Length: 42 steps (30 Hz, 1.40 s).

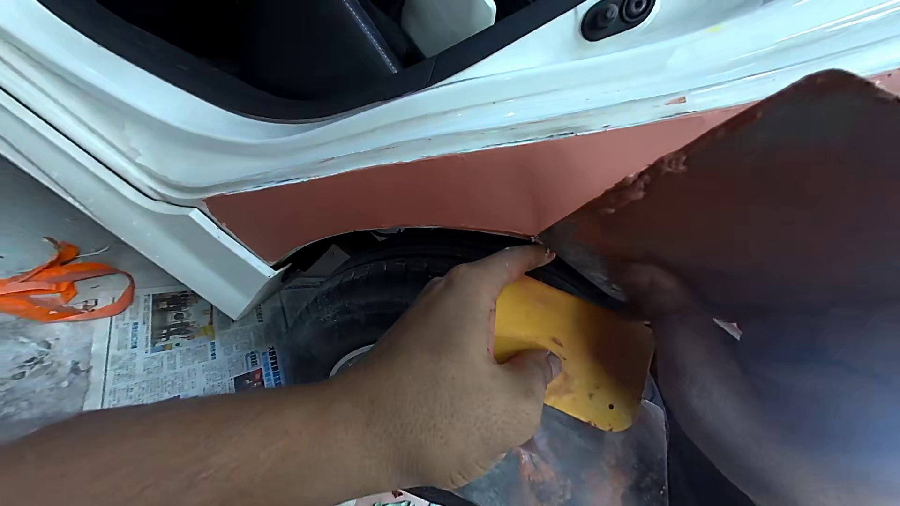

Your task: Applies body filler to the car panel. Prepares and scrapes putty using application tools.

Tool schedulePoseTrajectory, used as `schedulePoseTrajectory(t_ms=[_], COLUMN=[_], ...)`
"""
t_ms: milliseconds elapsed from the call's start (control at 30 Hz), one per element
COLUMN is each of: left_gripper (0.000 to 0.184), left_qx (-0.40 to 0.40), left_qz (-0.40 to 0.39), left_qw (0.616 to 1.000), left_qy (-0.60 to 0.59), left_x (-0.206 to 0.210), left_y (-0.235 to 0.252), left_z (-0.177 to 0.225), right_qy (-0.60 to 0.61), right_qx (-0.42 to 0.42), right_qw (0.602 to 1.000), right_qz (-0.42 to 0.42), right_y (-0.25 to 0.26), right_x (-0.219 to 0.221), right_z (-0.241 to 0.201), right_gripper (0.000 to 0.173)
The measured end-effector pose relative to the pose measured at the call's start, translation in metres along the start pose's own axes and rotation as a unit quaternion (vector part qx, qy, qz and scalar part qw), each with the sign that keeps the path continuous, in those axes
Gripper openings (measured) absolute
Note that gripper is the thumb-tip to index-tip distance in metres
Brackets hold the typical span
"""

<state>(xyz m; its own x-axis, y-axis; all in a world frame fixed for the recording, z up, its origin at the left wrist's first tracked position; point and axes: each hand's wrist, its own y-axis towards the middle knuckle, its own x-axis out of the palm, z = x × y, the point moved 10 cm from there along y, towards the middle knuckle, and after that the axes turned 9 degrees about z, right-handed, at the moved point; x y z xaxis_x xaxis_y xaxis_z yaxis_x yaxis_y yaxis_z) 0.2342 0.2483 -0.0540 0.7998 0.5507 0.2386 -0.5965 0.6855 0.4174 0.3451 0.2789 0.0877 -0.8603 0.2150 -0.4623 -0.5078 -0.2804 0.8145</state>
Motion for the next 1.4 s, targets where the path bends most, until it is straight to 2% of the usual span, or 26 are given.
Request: schedulePoseTrajectory(t_ms=[133,233,400,800,933,1067,1200,1400], left_gripper=[0.063,0.056,0.059,0.067,0.067,0.068,0.066,0.06], left_qx=[-0.011,0.003,-0.014,-0.016,-0.016,-0.017,0.005,0.014], left_qz=[-0.017,-0.019,-0.027,0.02,0.024,0.028,0.028,0.028], left_qw=[1.0,1.0,0.999,1.0,0.999,0.999,1.0,0.999], left_qy=[-0.009,-0.016,-0.03,-0.018,-0.028,-0.027,-0.006,-0.026], left_x=[0.001,0.002,0.001,-0.014,-0.016,-0.016,-0.018,-0.018], left_y=[0.0,-0.001,-0.001,-0.006,-0.007,-0.008,-0.007,-0.008], left_z=[-0.002,-0.001,-0.004,-0.007,-0.007,-0.007,-0.005,-0.002], right_qy=[-0.001,0.002,-0.004,-0.013,-0.02,-0.007,-0.026,-0.005], right_qx=[-0.07,-0.122,-0.078,-0.078,-0.104,-0.126,-0.143,-0.185], right_qw=[0.996,0.991,0.995,0.995,0.994,0.99,0.987,0.979], right_qz=[-0.047,-0.049,-0.058,-0.064,-0.035,-0.055,-0.065,-0.088], right_y=[-0.003,0.0,0.001,0.007,0.009,0.025,0.022,0.028], right_x=[0.005,0.007,0.013,0.025,0.024,0.027,0.032,0.044], right_z=[-0.001,-0.015,-0.005,-0.016,-0.023,-0.04,-0.037,-0.054], right_gripper=[0.016,0.009,0.013,0.015,0.014,0.008,0.017,0.018])
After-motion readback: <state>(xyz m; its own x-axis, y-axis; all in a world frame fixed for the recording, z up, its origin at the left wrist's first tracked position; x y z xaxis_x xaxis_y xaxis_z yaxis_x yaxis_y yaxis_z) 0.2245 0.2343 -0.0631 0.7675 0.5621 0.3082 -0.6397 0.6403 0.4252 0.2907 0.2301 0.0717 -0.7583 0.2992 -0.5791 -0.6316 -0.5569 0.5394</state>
